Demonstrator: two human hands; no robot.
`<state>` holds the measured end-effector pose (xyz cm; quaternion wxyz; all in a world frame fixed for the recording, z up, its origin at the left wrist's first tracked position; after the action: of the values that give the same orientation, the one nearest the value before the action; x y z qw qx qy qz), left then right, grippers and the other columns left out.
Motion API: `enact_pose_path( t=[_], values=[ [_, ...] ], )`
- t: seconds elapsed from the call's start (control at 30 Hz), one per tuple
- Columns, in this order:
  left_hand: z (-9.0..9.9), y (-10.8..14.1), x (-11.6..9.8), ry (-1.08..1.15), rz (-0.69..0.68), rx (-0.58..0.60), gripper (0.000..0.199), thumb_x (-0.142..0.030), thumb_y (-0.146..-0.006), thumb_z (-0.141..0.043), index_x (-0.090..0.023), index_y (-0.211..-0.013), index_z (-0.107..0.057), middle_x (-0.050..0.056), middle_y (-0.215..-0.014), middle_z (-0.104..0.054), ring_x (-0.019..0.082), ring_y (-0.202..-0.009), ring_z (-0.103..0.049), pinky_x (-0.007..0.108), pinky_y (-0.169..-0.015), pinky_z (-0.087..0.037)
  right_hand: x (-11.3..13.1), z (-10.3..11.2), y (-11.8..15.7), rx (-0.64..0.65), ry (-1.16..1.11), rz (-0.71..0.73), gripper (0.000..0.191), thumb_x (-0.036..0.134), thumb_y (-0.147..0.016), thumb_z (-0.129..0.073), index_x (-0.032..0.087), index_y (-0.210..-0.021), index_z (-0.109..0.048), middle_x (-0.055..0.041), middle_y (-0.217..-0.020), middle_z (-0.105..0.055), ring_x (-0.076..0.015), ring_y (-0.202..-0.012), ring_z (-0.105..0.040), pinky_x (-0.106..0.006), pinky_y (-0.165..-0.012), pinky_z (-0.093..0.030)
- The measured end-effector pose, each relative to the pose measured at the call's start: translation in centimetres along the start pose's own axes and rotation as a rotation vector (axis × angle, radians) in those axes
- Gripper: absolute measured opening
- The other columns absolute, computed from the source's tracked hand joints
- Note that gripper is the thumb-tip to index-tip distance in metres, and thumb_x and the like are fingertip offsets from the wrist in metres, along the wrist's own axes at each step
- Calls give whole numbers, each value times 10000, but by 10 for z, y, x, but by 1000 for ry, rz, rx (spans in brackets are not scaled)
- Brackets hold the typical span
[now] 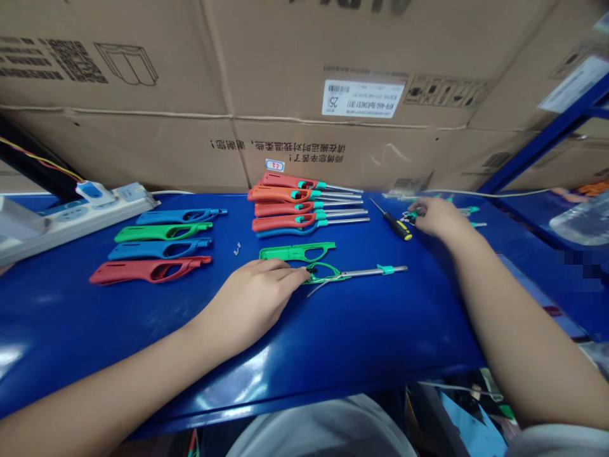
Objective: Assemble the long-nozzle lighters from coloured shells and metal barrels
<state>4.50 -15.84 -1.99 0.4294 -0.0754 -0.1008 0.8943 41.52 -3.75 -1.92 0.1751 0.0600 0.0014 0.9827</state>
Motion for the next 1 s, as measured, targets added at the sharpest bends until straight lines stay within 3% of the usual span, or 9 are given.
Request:
enact_pose_path(
  t=[0.27,0.5,0.87,1.0],
  values=[
    [0,0,0,14,14,18,310,-150,-1007,-483,-164,-1249,-676,99,-1140,-760,282,-1022,-719,436,-851,-614,1,2,2,-53,-104,49,294,70,-791,-566,144,-1039,-705,-136,-979,-715,-200,-794,-616,-292,-682,-433],
    [0,-1,1,36,22,12,305,-140,-997,-496,-168,-1242,-677,92,-1147,-759,283,-1017,-719,444,-855,-613,-1,-3,-5,-103,-93,104,108,144,-792,-654,162,-890,-697,-104,-962,-691,-232,-913,-654,-324,-810,-489],
    [0,-1,0,32,25,18,306,-145,-992,-512,-166,-1250,-675,94,-1151,-759,278,-1027,-720,432,-870,-605,-3,1,-2,-97,-116,43,64,126,-785,-649,190,-792,-658,-107,-895,-711,-250,-815,-671,-336,-727,-500],
    [0,-1,0,29,21,12,308,-150,-1000,-495,-175,-1247,-677,91,-1146,-760,269,-1019,-720,413,-867,-604,-5,4,-3,-109,-104,50,178,78,-752,-634,192,-875,-694,-111,-971,-708,-241,-837,-660,-316,-727,-488]
  ],
)
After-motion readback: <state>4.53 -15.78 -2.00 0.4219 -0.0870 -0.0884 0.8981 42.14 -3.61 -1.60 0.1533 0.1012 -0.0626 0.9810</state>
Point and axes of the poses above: each hand's wrist, its own y-axis away from the middle knuckle, its own z-axis out of the back of the hand, x = y × z, the point moved 3 cm from there along -y, towards the middle knuckle
